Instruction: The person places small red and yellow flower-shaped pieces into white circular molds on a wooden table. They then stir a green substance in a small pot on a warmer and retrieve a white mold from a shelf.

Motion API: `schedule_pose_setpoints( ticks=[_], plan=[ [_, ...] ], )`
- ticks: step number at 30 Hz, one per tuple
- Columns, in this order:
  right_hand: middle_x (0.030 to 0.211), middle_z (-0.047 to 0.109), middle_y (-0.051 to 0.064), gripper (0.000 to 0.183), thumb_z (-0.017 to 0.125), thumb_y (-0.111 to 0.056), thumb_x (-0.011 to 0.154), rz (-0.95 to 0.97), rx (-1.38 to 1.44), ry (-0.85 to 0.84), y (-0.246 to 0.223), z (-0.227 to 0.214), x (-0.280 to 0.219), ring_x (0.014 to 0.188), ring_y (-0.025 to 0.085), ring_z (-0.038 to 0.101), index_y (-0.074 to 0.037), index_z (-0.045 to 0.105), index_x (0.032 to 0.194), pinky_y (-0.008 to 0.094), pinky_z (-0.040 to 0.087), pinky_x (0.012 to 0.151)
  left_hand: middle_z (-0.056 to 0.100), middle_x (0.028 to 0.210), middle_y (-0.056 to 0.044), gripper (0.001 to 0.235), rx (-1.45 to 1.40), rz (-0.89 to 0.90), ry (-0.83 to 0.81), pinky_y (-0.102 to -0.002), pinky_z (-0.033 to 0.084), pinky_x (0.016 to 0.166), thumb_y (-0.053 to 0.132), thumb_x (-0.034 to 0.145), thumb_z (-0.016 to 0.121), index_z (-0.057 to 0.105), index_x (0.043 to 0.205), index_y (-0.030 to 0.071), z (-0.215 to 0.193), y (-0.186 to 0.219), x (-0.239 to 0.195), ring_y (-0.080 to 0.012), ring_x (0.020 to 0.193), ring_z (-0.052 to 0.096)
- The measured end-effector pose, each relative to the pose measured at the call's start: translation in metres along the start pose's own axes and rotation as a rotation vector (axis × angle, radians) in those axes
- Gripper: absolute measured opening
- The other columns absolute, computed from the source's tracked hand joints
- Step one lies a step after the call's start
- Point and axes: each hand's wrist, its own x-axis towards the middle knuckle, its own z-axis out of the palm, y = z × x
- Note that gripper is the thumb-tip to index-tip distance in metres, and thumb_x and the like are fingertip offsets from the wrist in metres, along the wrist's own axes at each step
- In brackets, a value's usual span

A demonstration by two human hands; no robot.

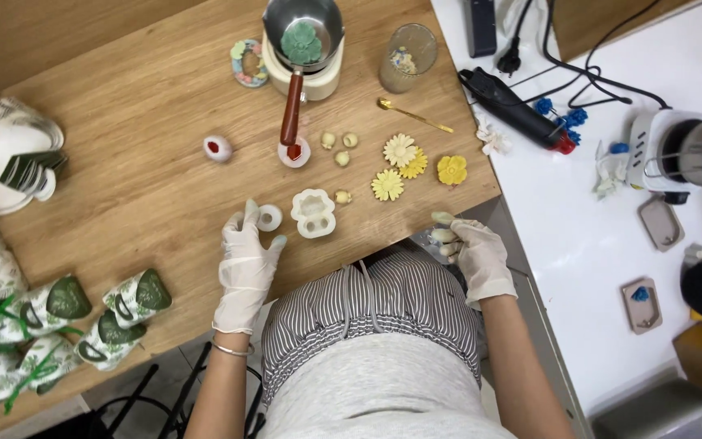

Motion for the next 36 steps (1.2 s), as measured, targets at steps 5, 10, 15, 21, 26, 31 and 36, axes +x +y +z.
schedule_pose_setpoints(
  ticks=[5,10,15,21,26,31,36],
  plan=[
    [0.08,0.076,0.007,0.028,0.051,-0.014,0.104,0.055,-0.114,0.177,0.006,-0.003,-0.034,0.053,0.008,0.058,-0.003,0.076,0.111,0.022,0.046,0.049,0.044,0.142,-0.03,0.083,0.017,0.155,-0.016,-0.049,0.046,0.104,0.022,0.082,0.083,0.043,0.152,0.003,0.002,-0.005,0.004,-0.0458,0.129,0.048],
    [0.076,0.075,0.008,0.026,0.052,-0.014,0.104,0.092,0.065,0.282,0.014,-0.007,-0.073,0.051,0.01,0.057,-0.002,0.076,0.106,0.024,0.047,0.049,0.046,0.141,-0.03,0.081,0.086,0.26,-0.042,-0.05,0.046,0.105,0.022,0.082,0.083,0.045,0.151,0.0,0.002,-0.013,0.01,-0.0465,0.127,0.049],
    [0.075,0.074,0.008,0.027,0.051,-0.013,0.104,0.121,0.101,0.296,0.033,-0.018,-0.074,0.051,0.011,0.056,-0.002,0.076,0.106,0.026,0.047,0.05,0.048,0.139,-0.032,0.08,0.143,0.341,-0.044,-0.048,0.049,0.099,0.019,0.084,0.081,0.044,0.153,0.0,0.001,-0.021,0.018,-0.0462,0.123,0.053],
    [0.075,0.073,0.007,0.027,0.051,-0.012,0.103,0.132,0.032,0.275,0.022,-0.023,-0.064,0.052,0.01,0.057,-0.002,0.076,0.107,0.025,0.05,0.052,0.051,0.134,-0.029,0.09,0.036,0.302,-0.023,-0.045,0.051,0.098,0.018,0.087,0.078,0.031,0.162,0.002,0.004,-0.021,0.015,-0.0424,0.119,0.057],
    [0.083,0.077,0.009,0.02,0.056,-0.01,0.101,0.03,-0.102,0.268,0.007,-0.032,-0.024,0.057,0.01,0.059,-0.001,0.071,0.11,0.024,0.046,0.051,0.049,0.132,-0.031,0.1,0.056,0.095,0.013,-0.047,0.049,0.096,0.021,0.086,0.082,0.023,0.165,0.001,0.008,-0.016,0.01,-0.0434,0.114,0.056],
    [0.096,0.077,0.014,0.036,0.068,-0.017,0.092,-0.442,-0.633,0.22,-0.019,-0.024,0.047,0.077,0.02,0.069,0.002,0.068,0.122,0.031,0.057,0.07,0.049,0.13,-0.03,0.103,0.037,-0.222,0.149,-0.047,0.048,0.096,0.022,0.086,0.082,0.021,0.167,0.004,0.012,0.002,-0.018,-0.0403,0.108,0.056],
    [0.131,0.058,0.035,0.107,0.088,-0.048,0.073,-0.718,-1.312,0.13,-0.075,0.027,0.065,0.111,0.044,0.063,-0.005,0.042,0.16,0.046,0.054,0.081,0.043,0.142,-0.03,0.101,-0.04,-0.097,0.243,-0.046,0.048,0.099,0.022,0.091,0.081,0.02,0.167,-0.002,0.014,0.024,-0.062,-0.0356,0.112,0.056]
  ],
)
